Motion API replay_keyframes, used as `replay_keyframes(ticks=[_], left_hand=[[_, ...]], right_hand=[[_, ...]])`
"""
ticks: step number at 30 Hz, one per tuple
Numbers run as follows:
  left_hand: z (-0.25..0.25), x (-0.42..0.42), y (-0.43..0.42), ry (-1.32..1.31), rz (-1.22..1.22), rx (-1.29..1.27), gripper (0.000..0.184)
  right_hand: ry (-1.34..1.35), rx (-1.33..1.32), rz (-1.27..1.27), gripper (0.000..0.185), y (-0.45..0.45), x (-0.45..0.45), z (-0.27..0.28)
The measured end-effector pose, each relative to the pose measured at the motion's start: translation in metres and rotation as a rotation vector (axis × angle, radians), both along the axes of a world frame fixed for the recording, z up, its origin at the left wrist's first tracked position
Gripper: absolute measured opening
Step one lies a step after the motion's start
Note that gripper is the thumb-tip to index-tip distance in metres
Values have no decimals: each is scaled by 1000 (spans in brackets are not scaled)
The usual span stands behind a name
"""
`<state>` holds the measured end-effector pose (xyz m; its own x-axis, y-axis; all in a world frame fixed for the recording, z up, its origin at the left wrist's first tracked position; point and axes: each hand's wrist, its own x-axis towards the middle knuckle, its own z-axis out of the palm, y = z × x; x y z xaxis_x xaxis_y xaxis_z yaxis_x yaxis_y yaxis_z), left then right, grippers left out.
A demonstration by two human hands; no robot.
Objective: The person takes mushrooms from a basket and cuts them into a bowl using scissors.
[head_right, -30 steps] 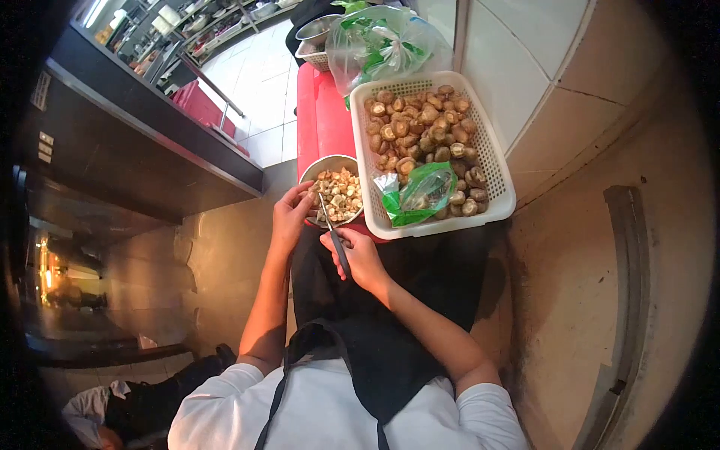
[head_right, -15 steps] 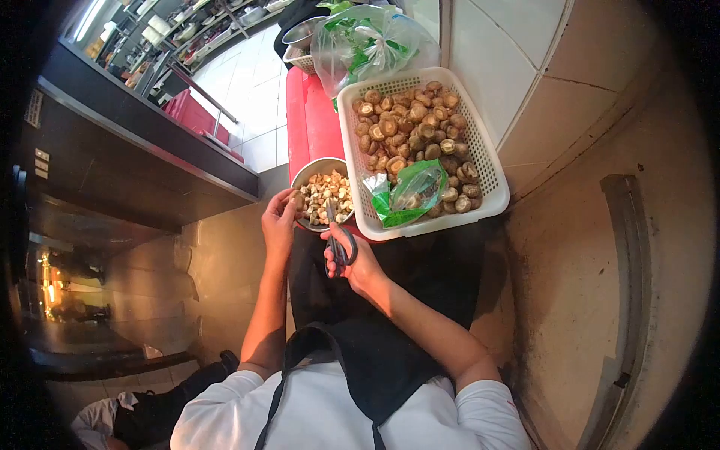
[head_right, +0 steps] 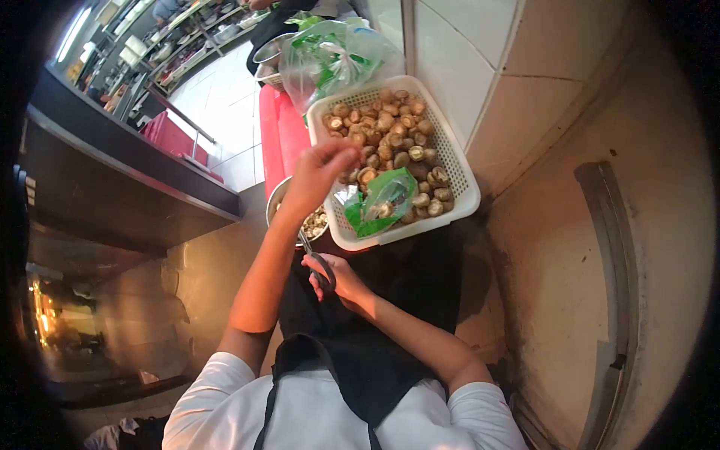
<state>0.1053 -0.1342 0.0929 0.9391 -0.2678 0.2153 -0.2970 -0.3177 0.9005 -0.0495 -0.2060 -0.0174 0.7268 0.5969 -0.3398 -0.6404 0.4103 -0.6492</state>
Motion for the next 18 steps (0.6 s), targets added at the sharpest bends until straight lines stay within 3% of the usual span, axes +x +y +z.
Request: replay_keyframes(ticks=[2,3,6,10,13,16,18], left_hand=[[16,-19,-9,-15,-280,235,19],[16,-25,-14,-176,-377,378,19],[-9,-35,-24,-352,-479,764,21],[-36,-38,-37,-586,-519,1201,7],[-61,-34,-46,-710,-399,1196,7],[-66,-30,-54,-709,-483,1402,7],[-68,-28,-58,-778,-495,1407,7]], right_hand=[[-16,-19,-11,41,-2,-2,-2],[-16,-10,-11,39,-3,-2,-4],[-39,4,-9,35,-1,-1,-12],[-69,5,-11,32,7,-4,-29],[-55,13,-6,33,4,-5,-28],[-58,11,-26,34,2,-5,-29],[-77,-14,-33,35,0,-3,-26]])
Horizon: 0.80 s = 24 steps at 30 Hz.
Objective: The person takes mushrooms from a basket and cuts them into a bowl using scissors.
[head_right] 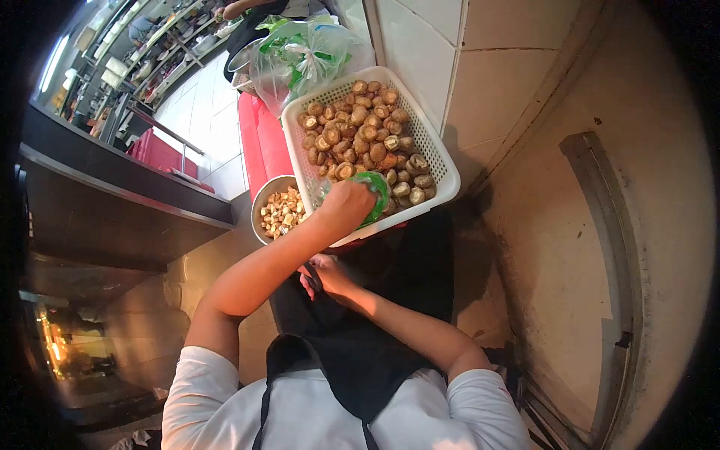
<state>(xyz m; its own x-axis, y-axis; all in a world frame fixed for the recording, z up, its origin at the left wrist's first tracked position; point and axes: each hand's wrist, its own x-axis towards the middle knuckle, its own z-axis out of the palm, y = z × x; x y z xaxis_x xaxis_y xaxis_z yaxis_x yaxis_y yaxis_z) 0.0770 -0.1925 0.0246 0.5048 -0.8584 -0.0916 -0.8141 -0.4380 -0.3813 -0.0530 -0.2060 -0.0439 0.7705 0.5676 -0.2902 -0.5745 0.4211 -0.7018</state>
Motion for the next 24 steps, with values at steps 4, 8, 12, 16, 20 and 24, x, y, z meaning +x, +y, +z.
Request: replay_keyframes(ticks=[4,8,12,16,20,24], left_hand=[[5,4,5,35,-14,-150,9],[0,10,17,138,-18,-131,6],[-3,10,19,168,-25,-248,19],[30,5,24,241,35,-630,25],[54,-17,53,246,290,-1244,22],[33,-25,121,701,856,-1867,19]], right_hand=[[-19,-54,12,36,-7,4,13],[-32,-52,30,35,-6,7,8],[-10,-37,41,35,0,5,2],[-26,-68,44,36,-3,4,11],[-103,-96,-31,34,-1,5,-8],[-544,-603,-193,44,-7,-2,8]])
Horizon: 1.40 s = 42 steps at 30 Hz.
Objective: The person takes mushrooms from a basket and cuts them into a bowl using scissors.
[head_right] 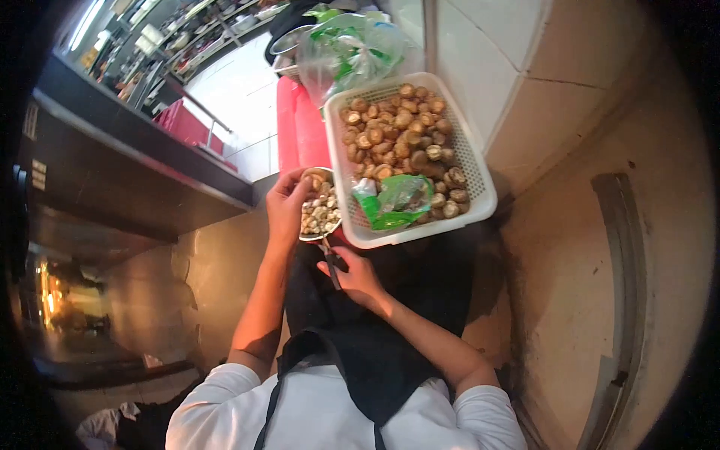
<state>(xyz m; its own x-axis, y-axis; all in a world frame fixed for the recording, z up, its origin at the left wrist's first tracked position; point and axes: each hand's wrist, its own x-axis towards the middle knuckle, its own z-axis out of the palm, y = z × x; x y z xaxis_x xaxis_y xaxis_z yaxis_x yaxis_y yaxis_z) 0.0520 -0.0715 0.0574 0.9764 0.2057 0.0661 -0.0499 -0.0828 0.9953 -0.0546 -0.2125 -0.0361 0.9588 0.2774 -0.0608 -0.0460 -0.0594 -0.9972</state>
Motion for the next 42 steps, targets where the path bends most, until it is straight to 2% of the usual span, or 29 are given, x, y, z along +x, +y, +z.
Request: replay_keyframes(ticks=[1,2,4,6,11,21,24,32,42], left_hand=[[-10,0,19,52,32,-171,23],[-21,-2,34,103,59,-206,24],[-30,-11,58,204,106,-280,25],[-34,-22,64,208,111,-238,31],[-39,-39,65,246,101,-390,30],[-57,-52,54,186,100,-363,27],[-56,-57,49,189,82,-353,28],[-72,-63,54,119,49,-253,28],[-52,-62,53,136,77,-110,27]], right_hand=[[-72,-46,-54,45,3,-2,2],[-145,-89,-109,46,5,-4,4],[-110,-238,-10,48,1,-1,32],[-289,-262,-59,49,7,-2,30],[-391,-428,-35,50,11,4,34],[-465,-562,-57,54,11,5,34],[-635,-636,-117,55,10,9,28],[-715,-790,-54,58,8,10,27],[-723,-837,-22,55,8,9,31]])
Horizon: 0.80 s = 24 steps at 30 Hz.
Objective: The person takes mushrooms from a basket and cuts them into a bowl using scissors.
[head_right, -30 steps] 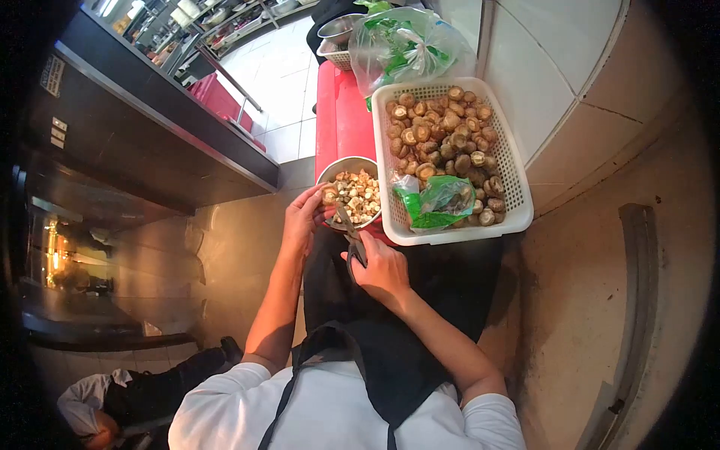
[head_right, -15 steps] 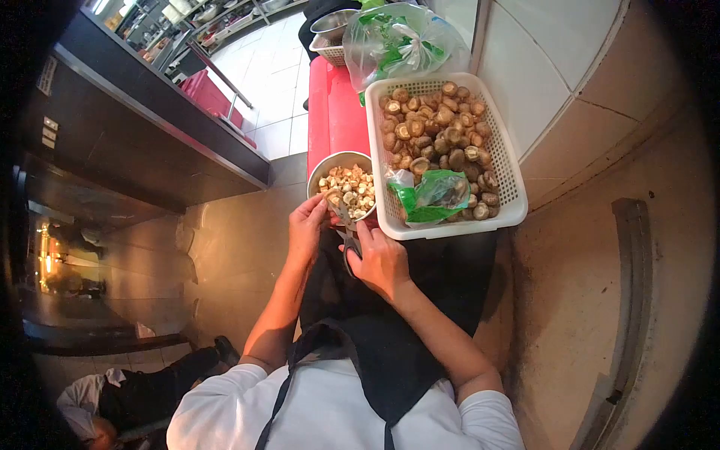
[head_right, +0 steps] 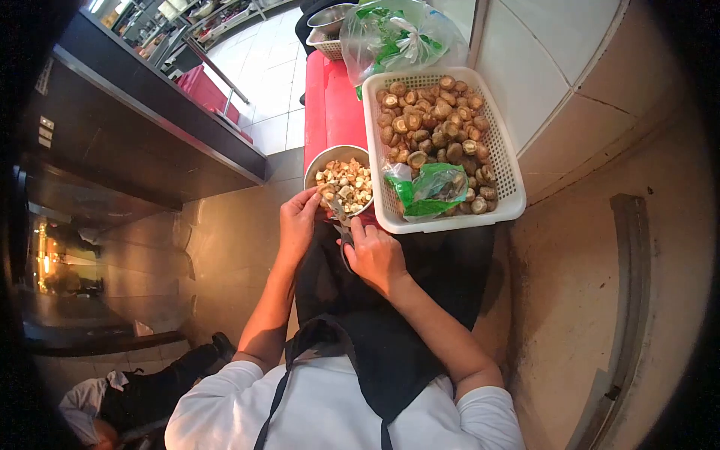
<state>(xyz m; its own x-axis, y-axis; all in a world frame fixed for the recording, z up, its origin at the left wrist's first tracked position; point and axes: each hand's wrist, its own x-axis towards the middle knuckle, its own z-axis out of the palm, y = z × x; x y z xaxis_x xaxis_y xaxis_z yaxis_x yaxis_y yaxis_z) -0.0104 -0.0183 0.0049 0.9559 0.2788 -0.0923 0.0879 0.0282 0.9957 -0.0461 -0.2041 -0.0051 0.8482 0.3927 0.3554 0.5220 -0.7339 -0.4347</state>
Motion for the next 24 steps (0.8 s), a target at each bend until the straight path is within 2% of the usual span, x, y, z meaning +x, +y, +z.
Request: replay_keyframes(ticks=[6,9,12,14,15,18,20,23,24], left_hand=[[-10,3,-3,34,0,51,26],[-20,4,-2,13,-4,22,25],[-25,9,6,-13,42,8,25],[-18,11,8,-28,92,-67,25],[-17,14,11,-33,96,-5,25],[-7,29,11,-39,65,141,28],[23,46,-7,-26,0,191,32],[47,95,-46,-230,-95,73,48],[53,106,-59,-275,-82,169,50]], right_hand=[[100,59,-9,40,6,0,-13],[131,257,-11,40,12,1,-18],[455,655,110,38,14,5,-22],[982,1011,85,35,4,3,-6],[1249,1182,65,33,0,2,2],[1249,1240,31,27,-8,-6,0],[1244,1218,53,29,-10,-12,-15],[1223,1137,72,31,-11,-20,-23],[1213,1099,75,32,-10,-22,-21]])
